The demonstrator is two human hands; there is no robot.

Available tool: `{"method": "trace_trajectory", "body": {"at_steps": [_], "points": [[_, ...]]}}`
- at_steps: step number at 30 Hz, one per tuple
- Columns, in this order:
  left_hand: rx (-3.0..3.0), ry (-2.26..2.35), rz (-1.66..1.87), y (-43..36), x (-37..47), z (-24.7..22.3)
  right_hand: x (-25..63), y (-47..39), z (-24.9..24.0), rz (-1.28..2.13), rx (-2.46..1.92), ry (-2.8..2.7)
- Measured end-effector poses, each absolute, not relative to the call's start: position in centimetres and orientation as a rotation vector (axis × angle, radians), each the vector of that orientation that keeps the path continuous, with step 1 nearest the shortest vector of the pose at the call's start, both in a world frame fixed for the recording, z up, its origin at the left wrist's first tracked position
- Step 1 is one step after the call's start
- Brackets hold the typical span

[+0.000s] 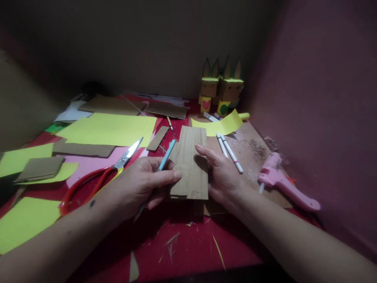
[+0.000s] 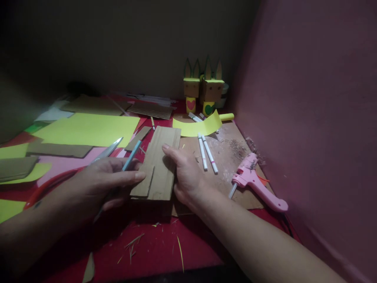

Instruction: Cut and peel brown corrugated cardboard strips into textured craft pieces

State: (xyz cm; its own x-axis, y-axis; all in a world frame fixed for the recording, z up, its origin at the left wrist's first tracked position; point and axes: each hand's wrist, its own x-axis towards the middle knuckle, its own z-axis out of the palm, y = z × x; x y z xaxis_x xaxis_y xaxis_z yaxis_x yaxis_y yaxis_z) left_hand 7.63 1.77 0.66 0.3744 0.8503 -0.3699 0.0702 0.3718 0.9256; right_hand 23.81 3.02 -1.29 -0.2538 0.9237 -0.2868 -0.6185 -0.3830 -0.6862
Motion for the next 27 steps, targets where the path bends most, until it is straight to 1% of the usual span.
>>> {"method": "trace_trajectory", "body": {"at_steps": [5,9,13,18,27], "points": [[1.111,1.071,0.635,1.88,7.63,0.53,23.96,2.99,-1.40,1.844,-0.789,-0.509],[1.247,1.132,0.645,1.52,7.89,0.70,24.12,2.79,-1.59,1.868,-0.737,-0.597],[1.432,1.206,0.668,1.10,8.21,0.75,24.12,2.60,-1.71,1.778,-0.714,-0.698],[1.600,1.204,0.755,1.07,8.29,0.58,24.04,2.64,-1.82,1.735,-0.582,-0.816],[1.615,1.202,0.740,1.11,8.22,0.57,24.06,2.56,-1.85,1.734,-0.611,-0.826]]}}
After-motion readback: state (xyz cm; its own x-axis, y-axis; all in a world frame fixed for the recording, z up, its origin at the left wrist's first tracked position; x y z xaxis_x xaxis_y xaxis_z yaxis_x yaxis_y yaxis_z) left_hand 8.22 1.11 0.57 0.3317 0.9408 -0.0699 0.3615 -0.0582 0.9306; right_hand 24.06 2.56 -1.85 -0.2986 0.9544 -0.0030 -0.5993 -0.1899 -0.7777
